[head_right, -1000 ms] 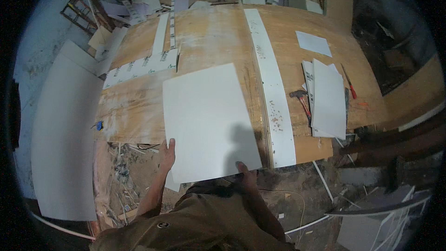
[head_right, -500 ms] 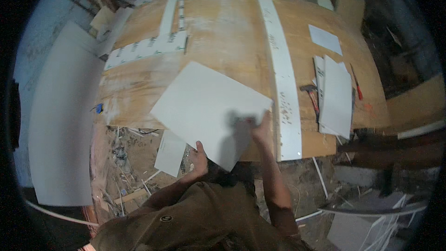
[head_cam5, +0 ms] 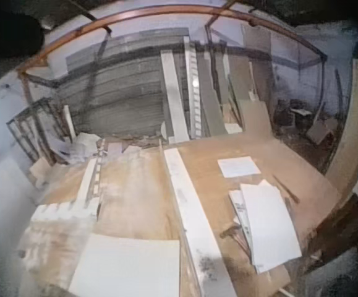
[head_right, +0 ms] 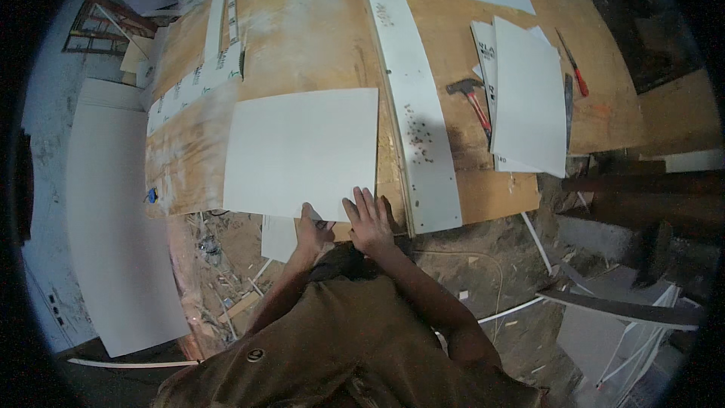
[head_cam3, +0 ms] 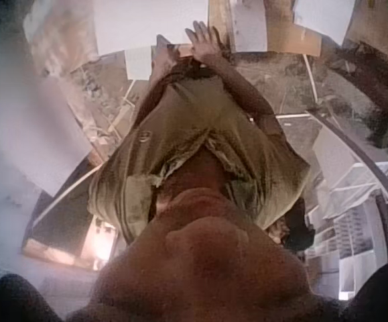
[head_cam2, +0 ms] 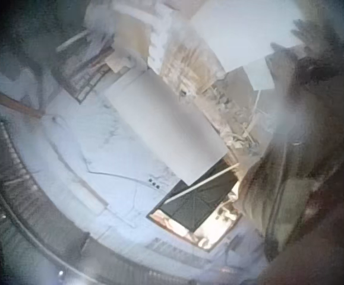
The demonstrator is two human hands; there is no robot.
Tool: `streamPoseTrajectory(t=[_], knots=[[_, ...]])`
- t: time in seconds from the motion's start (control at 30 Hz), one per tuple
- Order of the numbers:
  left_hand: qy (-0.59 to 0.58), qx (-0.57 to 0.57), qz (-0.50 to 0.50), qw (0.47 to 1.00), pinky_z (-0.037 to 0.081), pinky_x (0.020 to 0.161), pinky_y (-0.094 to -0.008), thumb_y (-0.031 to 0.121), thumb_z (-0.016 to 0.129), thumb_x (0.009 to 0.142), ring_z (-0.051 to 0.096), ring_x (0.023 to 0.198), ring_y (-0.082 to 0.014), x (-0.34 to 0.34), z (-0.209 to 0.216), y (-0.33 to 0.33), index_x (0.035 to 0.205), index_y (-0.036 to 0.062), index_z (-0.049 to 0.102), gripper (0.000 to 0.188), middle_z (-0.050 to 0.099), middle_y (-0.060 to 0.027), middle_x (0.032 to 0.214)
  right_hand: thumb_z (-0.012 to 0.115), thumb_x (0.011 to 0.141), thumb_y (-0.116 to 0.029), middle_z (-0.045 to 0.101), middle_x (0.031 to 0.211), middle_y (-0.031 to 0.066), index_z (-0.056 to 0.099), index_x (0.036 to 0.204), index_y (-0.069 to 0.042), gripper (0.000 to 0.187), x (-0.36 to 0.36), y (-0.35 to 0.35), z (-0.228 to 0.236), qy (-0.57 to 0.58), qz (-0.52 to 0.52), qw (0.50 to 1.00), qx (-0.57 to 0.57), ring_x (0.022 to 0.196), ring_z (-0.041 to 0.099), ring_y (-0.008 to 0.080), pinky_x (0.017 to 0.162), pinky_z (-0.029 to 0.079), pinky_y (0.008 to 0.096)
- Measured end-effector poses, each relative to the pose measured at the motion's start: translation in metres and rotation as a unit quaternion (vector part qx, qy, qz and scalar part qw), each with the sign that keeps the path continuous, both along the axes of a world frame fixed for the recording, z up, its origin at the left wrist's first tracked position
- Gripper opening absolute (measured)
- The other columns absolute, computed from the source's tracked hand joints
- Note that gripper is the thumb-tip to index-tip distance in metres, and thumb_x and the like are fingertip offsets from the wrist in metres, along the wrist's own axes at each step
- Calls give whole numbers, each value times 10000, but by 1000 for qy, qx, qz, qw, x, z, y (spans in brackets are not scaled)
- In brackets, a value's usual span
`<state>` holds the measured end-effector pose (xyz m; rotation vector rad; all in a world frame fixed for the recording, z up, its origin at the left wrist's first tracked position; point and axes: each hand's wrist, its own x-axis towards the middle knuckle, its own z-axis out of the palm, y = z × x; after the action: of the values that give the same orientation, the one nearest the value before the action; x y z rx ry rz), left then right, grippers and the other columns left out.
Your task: The person organizes pieces of white board on a table and then hammers a long wooden strip onto another wooden component.
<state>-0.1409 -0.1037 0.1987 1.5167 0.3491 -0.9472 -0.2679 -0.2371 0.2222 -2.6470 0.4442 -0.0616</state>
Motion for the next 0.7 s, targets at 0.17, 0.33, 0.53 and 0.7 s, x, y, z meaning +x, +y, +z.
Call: streamPoseTrajectory(t=[0.17, 0.33, 0.53, 0.7], knots=[[-10, 78, -167, 983, 511, 587, -316, 473, 476, 944, 634, 666, -189, 11, 28, 13, 919, -1, 610, 493, 635, -78, 741, 592, 807, -137, 185, 1514, 192, 337, 1405, -52, 655, 1, -22, -18, 38, -25, 998, -37, 1416, 147, 330, 1148, 134, 465], [-506, 406, -109, 753, 472, 638, -379, 383, 567, 891, 613, 718, -260, 64, 43, 73, 871, -29, 636, 418, 638, -188, 772, 512, 848, -114, 239, 1496, 179, 351, 1391, -44, 571, 0, -30, -11, 24, -24, 999, 16, 1410, 179, 303, 1151, 169, 423], [-553, 489, -100, 667, 459, 674, -458, 361, 650, 814, 615, 764, -384, 155, 15, 132, 844, -85, 603, 449, 635, -245, 835, 490, 853, -93, 226, 1501, 177, 343, 1393, -37, 562, 2, -30, -9, 14, 38, 997, 58, 1408, 177, 317, 1151, 176, 429], [-443, 415, -71, 791, 450, 644, -438, 321, 665, 789, 583, 686, -337, 169, -5, 144, 784, -43, 581, 374, 602, -181, 728, 525, 780, 7, 218, 1503, 183, 306, 1419, -51, 678, 9, -34, -16, 76, 14, 997, 0, 1409, 177, 325, 1152, 192, 412]])
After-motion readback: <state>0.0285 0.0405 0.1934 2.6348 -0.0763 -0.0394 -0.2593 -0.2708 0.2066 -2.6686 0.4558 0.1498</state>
